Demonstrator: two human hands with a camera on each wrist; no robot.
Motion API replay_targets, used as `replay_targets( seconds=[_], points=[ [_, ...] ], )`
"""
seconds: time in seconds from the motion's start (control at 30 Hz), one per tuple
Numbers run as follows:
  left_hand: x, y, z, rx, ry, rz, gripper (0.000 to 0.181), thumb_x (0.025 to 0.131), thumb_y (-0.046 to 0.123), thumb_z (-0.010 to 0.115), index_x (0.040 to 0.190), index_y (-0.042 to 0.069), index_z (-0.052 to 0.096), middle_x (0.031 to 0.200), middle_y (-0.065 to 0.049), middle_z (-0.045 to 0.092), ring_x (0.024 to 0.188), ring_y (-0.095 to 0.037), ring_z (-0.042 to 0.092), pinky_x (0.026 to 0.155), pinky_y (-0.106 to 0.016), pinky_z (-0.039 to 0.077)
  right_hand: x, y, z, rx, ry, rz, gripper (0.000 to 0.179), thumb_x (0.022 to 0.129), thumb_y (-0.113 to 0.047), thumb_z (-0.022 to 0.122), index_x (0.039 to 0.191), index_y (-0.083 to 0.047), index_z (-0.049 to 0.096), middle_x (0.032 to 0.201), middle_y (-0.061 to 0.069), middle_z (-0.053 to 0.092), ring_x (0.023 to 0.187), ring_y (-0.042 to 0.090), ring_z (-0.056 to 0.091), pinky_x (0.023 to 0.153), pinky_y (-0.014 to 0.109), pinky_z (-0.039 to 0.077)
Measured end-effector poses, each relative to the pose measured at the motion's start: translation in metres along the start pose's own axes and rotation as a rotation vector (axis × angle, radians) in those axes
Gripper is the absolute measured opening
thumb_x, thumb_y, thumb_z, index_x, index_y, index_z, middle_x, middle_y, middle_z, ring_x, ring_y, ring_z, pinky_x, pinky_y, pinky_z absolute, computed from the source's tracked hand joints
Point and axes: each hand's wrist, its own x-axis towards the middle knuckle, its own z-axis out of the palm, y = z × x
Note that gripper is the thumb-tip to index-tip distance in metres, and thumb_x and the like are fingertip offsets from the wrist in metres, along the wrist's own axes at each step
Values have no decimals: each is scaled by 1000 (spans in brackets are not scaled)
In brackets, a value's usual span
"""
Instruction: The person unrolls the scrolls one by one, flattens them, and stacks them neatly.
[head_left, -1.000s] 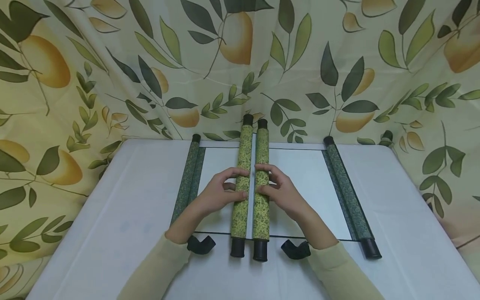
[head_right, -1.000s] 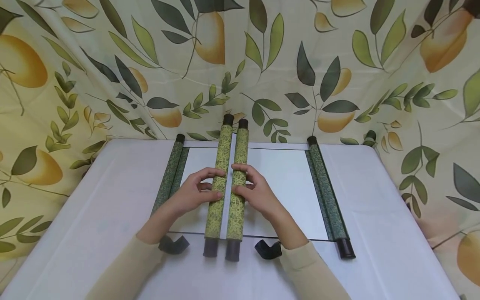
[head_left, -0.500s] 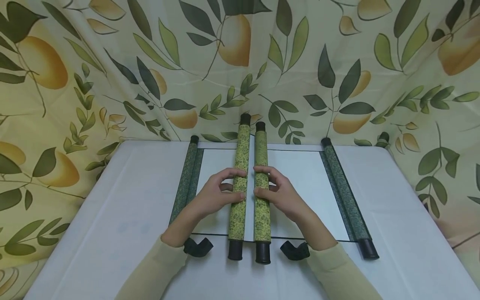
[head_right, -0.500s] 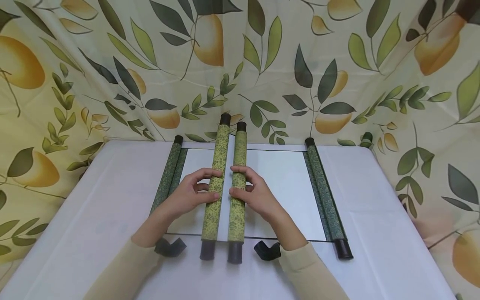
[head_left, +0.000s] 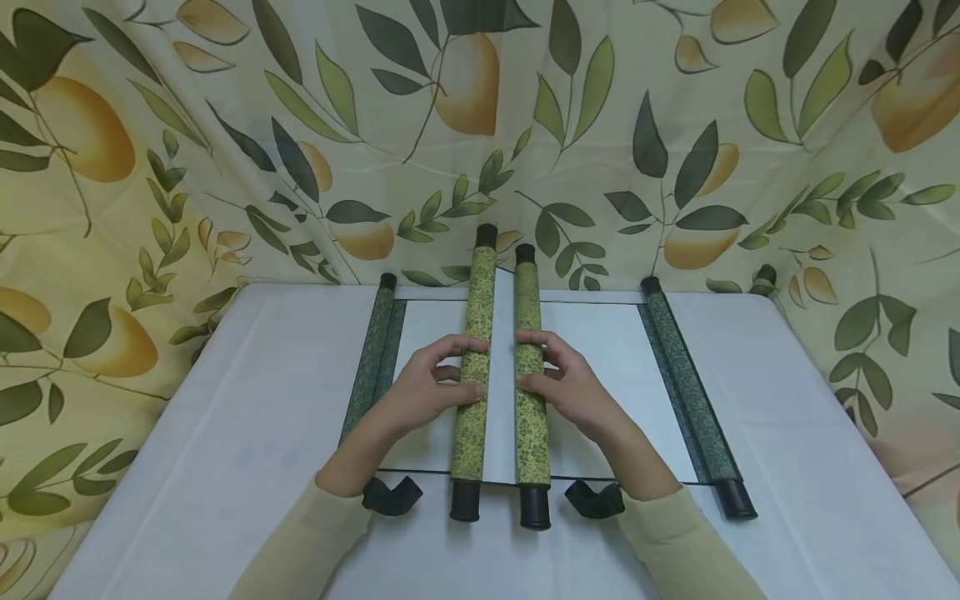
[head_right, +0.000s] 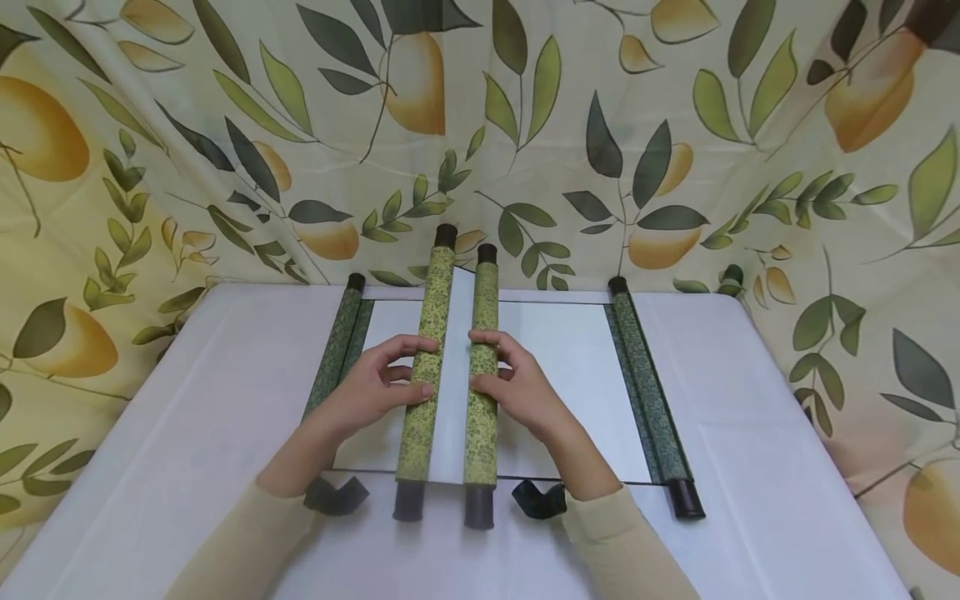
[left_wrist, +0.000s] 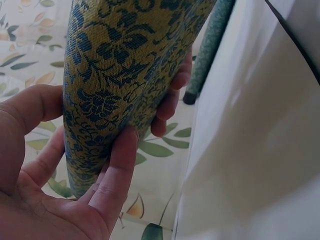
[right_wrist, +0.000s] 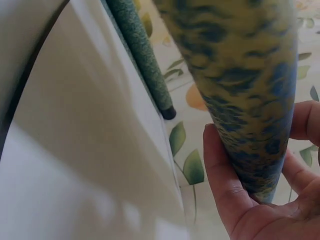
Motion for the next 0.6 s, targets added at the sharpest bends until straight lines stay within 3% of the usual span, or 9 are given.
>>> replay_targets(
  seconds=[0.6],
  points=[
    [-4,5,-3,-1,-10,19,51,89,9,75,136,17,56,144,-5,46,100,-25,63,79,-35,55,-3,-4,-2,3,13,2,58,94,-8,64,147,-16,43,142,21,44,106,32,63,77,36,58]
  ],
)
